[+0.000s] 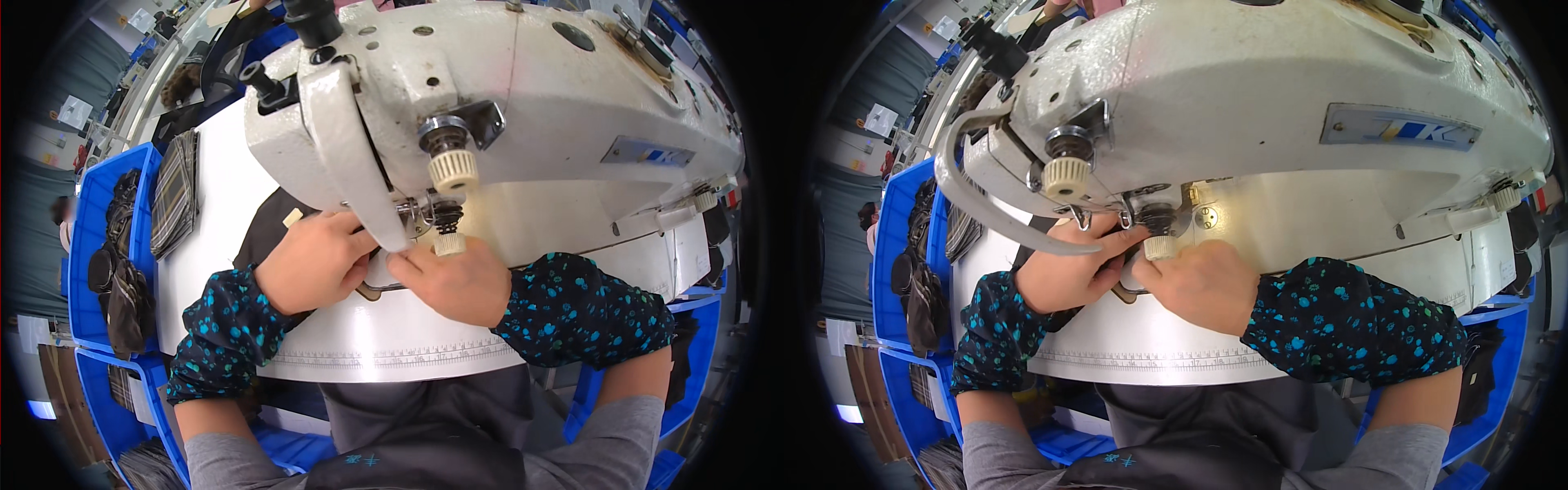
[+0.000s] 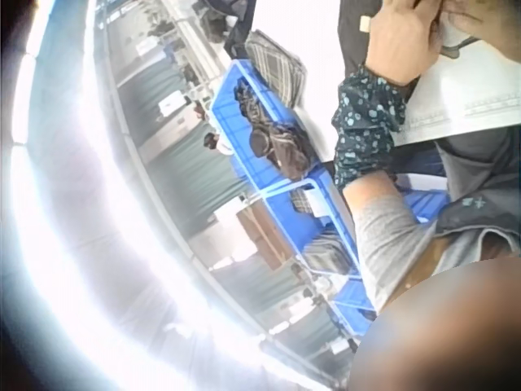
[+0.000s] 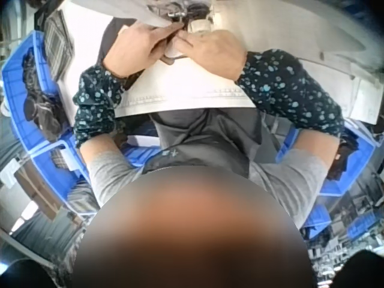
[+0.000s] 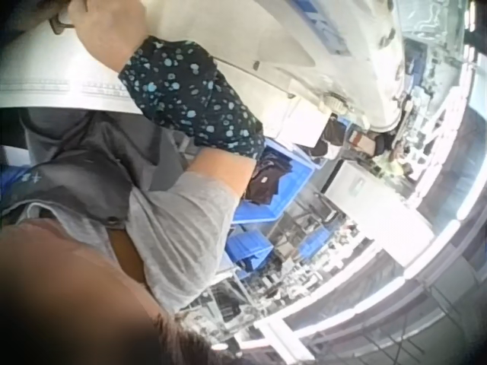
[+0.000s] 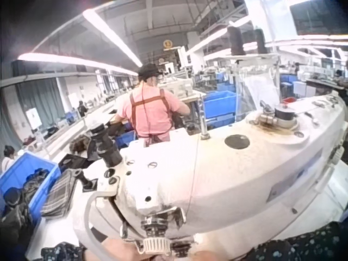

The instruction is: Sewing and assembling components of leather bags using an industrial sewing machine.

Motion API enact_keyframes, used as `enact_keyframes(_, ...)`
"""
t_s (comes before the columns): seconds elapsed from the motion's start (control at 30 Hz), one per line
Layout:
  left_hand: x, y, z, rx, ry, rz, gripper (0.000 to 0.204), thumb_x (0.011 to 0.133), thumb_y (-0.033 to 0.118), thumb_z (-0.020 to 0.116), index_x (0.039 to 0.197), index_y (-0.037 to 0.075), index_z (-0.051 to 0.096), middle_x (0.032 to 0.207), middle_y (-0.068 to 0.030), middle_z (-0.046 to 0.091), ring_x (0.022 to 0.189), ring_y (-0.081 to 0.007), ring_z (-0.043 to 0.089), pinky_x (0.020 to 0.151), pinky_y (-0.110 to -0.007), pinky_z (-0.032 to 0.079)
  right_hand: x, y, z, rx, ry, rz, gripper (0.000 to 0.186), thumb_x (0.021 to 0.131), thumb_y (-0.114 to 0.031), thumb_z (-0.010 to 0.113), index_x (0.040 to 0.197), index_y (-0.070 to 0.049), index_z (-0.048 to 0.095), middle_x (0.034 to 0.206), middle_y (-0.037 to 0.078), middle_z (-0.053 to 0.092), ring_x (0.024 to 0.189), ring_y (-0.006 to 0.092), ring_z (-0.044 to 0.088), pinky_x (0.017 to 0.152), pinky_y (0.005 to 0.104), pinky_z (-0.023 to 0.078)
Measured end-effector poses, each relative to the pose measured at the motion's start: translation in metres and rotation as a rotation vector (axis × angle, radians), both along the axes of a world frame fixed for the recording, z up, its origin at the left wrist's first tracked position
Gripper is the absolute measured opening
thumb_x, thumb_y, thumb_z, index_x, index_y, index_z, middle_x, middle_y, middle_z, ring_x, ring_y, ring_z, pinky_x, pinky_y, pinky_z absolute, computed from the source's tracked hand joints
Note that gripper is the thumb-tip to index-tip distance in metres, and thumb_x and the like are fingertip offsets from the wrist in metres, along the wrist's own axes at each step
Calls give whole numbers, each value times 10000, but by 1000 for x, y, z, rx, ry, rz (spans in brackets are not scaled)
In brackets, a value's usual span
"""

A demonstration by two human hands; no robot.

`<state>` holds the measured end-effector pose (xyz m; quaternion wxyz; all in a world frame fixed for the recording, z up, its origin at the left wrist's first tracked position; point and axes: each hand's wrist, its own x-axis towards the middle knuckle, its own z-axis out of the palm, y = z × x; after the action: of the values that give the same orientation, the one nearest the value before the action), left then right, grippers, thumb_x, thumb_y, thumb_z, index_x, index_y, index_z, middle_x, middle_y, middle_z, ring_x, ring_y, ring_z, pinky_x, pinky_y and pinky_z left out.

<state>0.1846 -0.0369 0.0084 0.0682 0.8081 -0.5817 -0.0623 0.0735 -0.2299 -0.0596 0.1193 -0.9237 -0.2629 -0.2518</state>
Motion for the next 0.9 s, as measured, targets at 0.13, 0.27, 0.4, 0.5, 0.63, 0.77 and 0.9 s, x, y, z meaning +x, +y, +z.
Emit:
enact_keyframes(0.13, -6, 1, 6, -38, 17, 2, 558, 732, 179, 741, 1270, 46, 670, 1019, -142, 606, 867, -324, 656, 728, -408, 543, -3, 6, 3, 57, -20, 47, 145, 826, -146, 639, 938, -64, 599, 808, 24, 646, 558, 169, 654, 474, 322, 496)
enact_keyframes(0.27, -17, -2, 8, -61, 122, 49, 572, 705, 187, 739, 1239, -6, 673, 1042, -169, 595, 918, -345, 648, 774, -402, 541, -6, 2, 7, 30, 77, 78, 129, 822, -149, 639, 909, -70, 585, 824, 38, 645, 587, 163, 671, 474, 317, 502)
enact_keyframes(0.4, -22, -4, 6, -82, 174, 55, 507, 698, 181, 734, 1148, -46, 680, 1092, -199, 600, 974, -371, 640, 841, -419, 547, -8, 0, 10, 10, 155, 96, 114, 811, -149, 644, 864, -72, 578, 777, 40, 637, 573, 163, 667, 459, 320, 494)
enact_keyframes(0.5, -23, -4, 6, -127, 153, 50, 484, 700, 178, 732, 1124, -50, 681, 1103, -203, 602, 988, -385, 636, 871, -431, 544, -9, 0, 11, -10, 144, 75, 105, 807, -149, 648, 836, -74, 580, 742, 35, 625, 571, 164, 665, 451, 321, 486)
enact_keyframes(0.63, -25, -6, 6, -116, 156, 61, 465, 703, 177, 731, 1112, -41, 687, 1102, -209, 601, 999, -391, 631, 882, -442, 539, -8, -2, 11, -13, 109, 61, 105, 804, -154, 653, 821, -79, 582, 731, 36, 627, 588, 169, 673, 457, 325, 488)
enact_keyframes(0.77, -27, -8, 5, -129, 160, 93, 438, 731, 164, 712, 1118, -40, 687, 1084, -221, 607, 1016, -396, 628, 890, -444, 534, -5, -3, 10, 42, 108, 34, 105, 798, -157, 654, 807, -81, 583, 671, 27, 615, 603, 174, 680, 469, 338, 496)
enact_keyframes(0.9, -29, -6, 0, -98, 191, 148, 377, 791, 186, 662, 1129, 21, 686, 1209, -189, 573, 1028, -428, 597, 823, -478, 563, -5, -5, 10, 27, 100, 14, 100, 790, -149, 650, 792, -81, 577, 619, 14, 600, 604, 182, 683, 476, 350, 503)
